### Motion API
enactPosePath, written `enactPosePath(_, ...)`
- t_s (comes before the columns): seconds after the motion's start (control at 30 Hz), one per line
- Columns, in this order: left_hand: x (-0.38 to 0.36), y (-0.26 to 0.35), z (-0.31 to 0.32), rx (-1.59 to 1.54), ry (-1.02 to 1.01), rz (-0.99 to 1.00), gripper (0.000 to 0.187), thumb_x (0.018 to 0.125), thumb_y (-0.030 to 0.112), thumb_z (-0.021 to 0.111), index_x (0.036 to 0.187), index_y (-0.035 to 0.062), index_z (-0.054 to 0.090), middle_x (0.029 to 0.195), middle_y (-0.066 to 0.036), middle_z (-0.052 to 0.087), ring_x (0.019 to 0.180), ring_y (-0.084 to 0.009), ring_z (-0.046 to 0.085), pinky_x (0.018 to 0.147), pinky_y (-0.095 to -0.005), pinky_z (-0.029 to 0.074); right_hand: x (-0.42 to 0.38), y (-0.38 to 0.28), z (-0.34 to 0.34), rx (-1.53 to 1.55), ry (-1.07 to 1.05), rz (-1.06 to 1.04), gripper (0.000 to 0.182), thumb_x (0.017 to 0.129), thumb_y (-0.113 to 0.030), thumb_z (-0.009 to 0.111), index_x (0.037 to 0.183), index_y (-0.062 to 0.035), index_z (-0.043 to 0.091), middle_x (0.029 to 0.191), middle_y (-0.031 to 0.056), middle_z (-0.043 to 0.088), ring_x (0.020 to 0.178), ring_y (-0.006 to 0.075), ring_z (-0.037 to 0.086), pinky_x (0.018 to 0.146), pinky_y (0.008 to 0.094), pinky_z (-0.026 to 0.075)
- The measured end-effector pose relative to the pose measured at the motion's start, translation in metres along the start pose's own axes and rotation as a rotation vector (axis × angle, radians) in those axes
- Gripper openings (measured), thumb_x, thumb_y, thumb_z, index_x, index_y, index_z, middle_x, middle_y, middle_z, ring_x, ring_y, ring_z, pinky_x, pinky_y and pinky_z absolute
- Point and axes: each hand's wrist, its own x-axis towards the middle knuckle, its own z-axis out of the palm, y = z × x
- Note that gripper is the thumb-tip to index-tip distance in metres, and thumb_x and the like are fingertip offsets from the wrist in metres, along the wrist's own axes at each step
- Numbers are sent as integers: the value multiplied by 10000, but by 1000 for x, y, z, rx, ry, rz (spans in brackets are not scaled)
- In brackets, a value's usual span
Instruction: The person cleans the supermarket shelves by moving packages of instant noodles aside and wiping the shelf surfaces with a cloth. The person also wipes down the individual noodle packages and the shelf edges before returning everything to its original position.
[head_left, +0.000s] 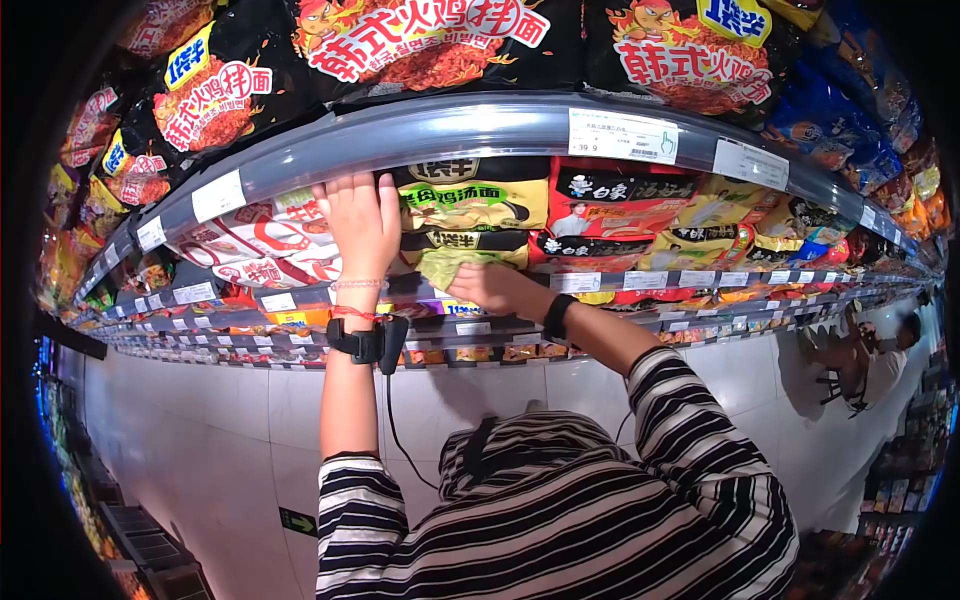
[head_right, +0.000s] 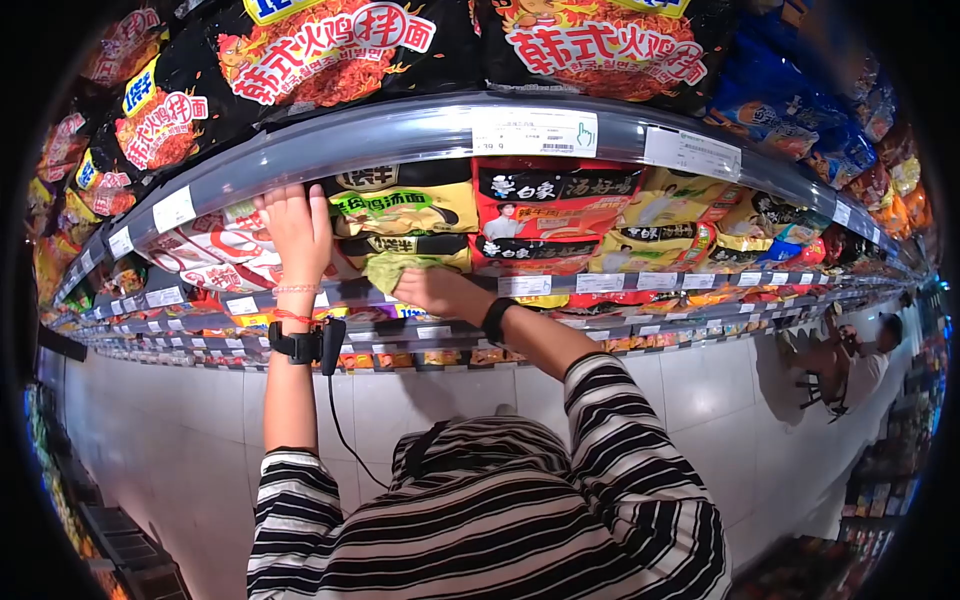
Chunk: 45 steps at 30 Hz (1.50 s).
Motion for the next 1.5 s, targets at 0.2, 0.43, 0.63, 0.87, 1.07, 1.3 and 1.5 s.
enactPosePath(0.2, 2, -5, 0, 11, 18, 29, 273, 917, 269, 535, 1005, 16, 585, 1039, -159, 583, 1059, -345, 496, 1052, -566, 250, -2, 3, 3, -14, 60, -15, 407, 824, -129, 479, 1207, -14, 554, 1089, 105, 616, 1006, 243, 605, 887, 327, 489)
enactPosePath(0.43, -3, -8, 10, 33, 21, 11, 325, 917, 271, 522, 1078, -6, 572, 1131, -211, 557, 1117, -385, 468, 1050, -566, 246, -117, -4, -91, -275, -156, 268, 577, 849, -126, 507, 1413, -209, 417, 772, 9, 615, 750, 177, 629, 714, 333, 494)
enactPosePath(0.63, -7, -14, 20, 63, 45, 17, 342, 922, 276, 514, 1084, -21, 563, 1155, -229, 543, 1134, -398, 454, 1054, -569, 235, -222, 19, -124, -390, -350, 235, 155, 831, -212, 539, 966, -185, 610, 800, -35, 551, 828, 144, 589, 665, 292, 436)
enactPosePath(0.87, -6, -12, 21, 83, 80, 28, 370, 921, 265, 517, 1136, -35, 549, 1155, -240, 545, 1125, -406, 456, 1058, -576, 230, -215, 18, -104, -233, -481, 256, 220, 867, -201, 473, 1055, -182, 585, 935, -11, 591, 955, 154, 611, 753, 321, 481)
enactPosePath(1.07, -6, -11, 17, 64, 49, 30, 341, 919, 243, 518, 1107, -39, 550, 1144, -239, 548, 1121, -408, 460, 1056, -572, 239, -168, 20, -23, -17, -122, 273, 438, 893, -214, 461, 1327, -171, 505, 1261, 80, 587, 1094, 216, 605, 931, 338, 473)
enactPosePath(1.3, -2, -8, 15, 78, 83, 48, 328, 918, 244, 518, 1076, -42, 546, 1103, -234, 549, 1092, -409, 468, 1054, -564, 249, -186, 8, -56, -163, -461, 326, 375, 882, -211, 496, 1252, -190, 555, 1066, 21, 644, 1003, 214, 618, 777, 356, 517)
enactPosePath(1.5, -5, -8, 17, 91, 76, 30, 324, 915, 232, 519, 1074, -50, 537, 1126, -244, 539, 1119, -420, 456, 1061, -568, 239, -268, -1, -90, -209, -438, 502, 570, 841, -129, 489, 1395, -249, 428, 901, 21, 622, 881, 222, 610, 761, 358, 461)
